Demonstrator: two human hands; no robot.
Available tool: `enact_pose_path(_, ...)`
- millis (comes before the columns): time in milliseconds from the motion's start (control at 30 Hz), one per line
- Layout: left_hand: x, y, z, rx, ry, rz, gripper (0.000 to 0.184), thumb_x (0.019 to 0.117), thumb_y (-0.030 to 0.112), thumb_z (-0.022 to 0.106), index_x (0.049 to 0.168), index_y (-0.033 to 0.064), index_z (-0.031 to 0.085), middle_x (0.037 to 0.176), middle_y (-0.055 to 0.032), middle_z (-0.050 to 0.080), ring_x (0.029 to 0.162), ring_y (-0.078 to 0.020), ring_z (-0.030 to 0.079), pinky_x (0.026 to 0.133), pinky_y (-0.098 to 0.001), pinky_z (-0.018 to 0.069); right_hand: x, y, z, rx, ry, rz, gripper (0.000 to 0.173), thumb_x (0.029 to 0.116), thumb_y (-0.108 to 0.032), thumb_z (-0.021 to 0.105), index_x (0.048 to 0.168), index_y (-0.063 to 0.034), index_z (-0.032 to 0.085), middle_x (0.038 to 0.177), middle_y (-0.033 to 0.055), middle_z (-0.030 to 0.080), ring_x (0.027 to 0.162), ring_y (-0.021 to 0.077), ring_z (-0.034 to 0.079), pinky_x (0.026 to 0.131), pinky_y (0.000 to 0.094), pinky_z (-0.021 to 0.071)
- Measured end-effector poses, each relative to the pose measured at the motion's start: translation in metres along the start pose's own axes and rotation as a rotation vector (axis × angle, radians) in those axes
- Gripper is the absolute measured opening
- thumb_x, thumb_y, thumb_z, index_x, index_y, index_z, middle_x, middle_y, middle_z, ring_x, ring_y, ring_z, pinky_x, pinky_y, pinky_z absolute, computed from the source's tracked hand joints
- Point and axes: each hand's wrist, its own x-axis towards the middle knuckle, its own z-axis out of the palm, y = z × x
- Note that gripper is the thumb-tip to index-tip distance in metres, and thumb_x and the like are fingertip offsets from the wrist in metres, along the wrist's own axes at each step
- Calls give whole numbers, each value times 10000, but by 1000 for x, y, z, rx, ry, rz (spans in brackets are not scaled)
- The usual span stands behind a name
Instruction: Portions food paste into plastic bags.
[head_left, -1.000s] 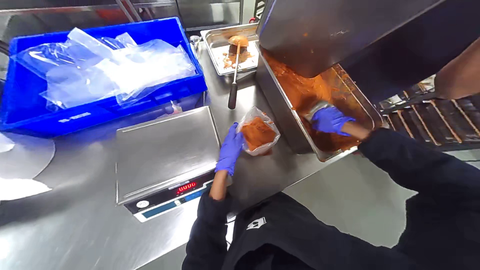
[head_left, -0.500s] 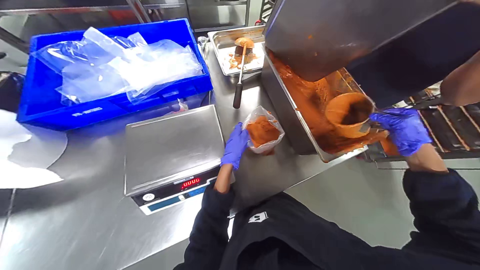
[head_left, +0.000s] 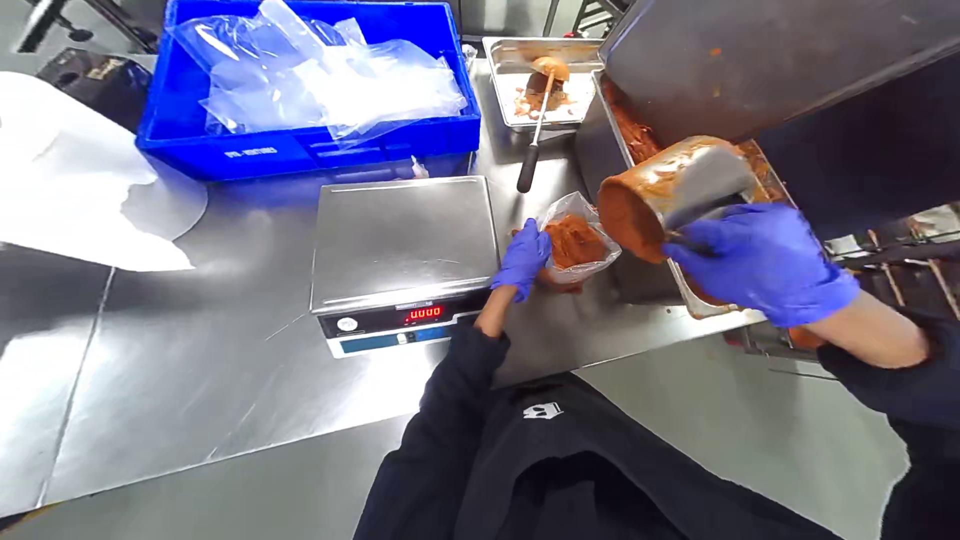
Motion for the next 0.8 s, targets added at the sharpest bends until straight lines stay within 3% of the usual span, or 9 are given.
enact_pose_path(167,-5,4,-1,20,-2,-7,423,1102,214,362,1380,-77,492,1210,-277,638,1115,-356,649,987,-507,501,8,-11,22,-71,-44,-83,382,917,-266,578,640,-9,629,543,170,573,541,398,620,506,549,443)
enact_pose_path(300,-6,3,-2,29,-12,-14,426,1102,216,364,1393,-71,483,1235,-275,629,1131,-361,644,994,-506,499,5,-7,23,-65,47,-89,433,926,-298,551,593,-24,588,512,148,549,495,351,588,486,505,413)
enact_pose_path(400,-3,3,0,18,-15,-22,423,1100,216,361,1396,-61,483,1232,-271,630,1125,-356,645,986,-510,501,4,-3,10,66,43,97,407,901,-353,625,679,-15,671,587,150,600,568,325,606,539,513,427)
enact_pose_path(433,-2,2,1,13,-14,-26,423,1100,218,360,1398,-56,482,1238,-270,629,1130,-355,644,987,-515,501,4,-2,4,128,37,190,362,879,-334,675,707,-15,681,618,125,602,591,270,589,560,480,423)
enact_pose_path(500,0,0,1,9,-4,-22,419,1100,214,364,1399,-51,487,1241,-268,630,1137,-356,643,988,-517,501,5,4,-6,254,59,391,223,840,-242,772,751,-57,688,641,0,589,579,66,511,562,315,407)
enact_pose_path(567,1,-2,2,-8,-2,-15,419,1097,214,366,1399,-50,485,1234,-267,631,1129,-353,644,981,-515,505,1,17,-10,433,120,575,106,828,-123,808,823,-78,712,693,-66,618,606,-34,521,591,203,451)
enact_pose_path(700,2,-5,2,-20,-10,-5,426,1095,221,367,1415,-40,470,1233,-263,629,1122,-351,644,973,-518,511,-20,52,-5,777,339,689,186,791,-40,723,744,-210,666,675,-150,648,611,-54,595,595,147,520)
enact_pose_path(800,2,-6,2,-36,-15,-5,427,1099,225,362,1433,-24,459,1213,-252,636,1068,-337,659,933,-508,530,-47,79,-7,933,469,699,248,772,-58,670,664,-282,661,612,-167,626,527,-45,539,508,145,461)
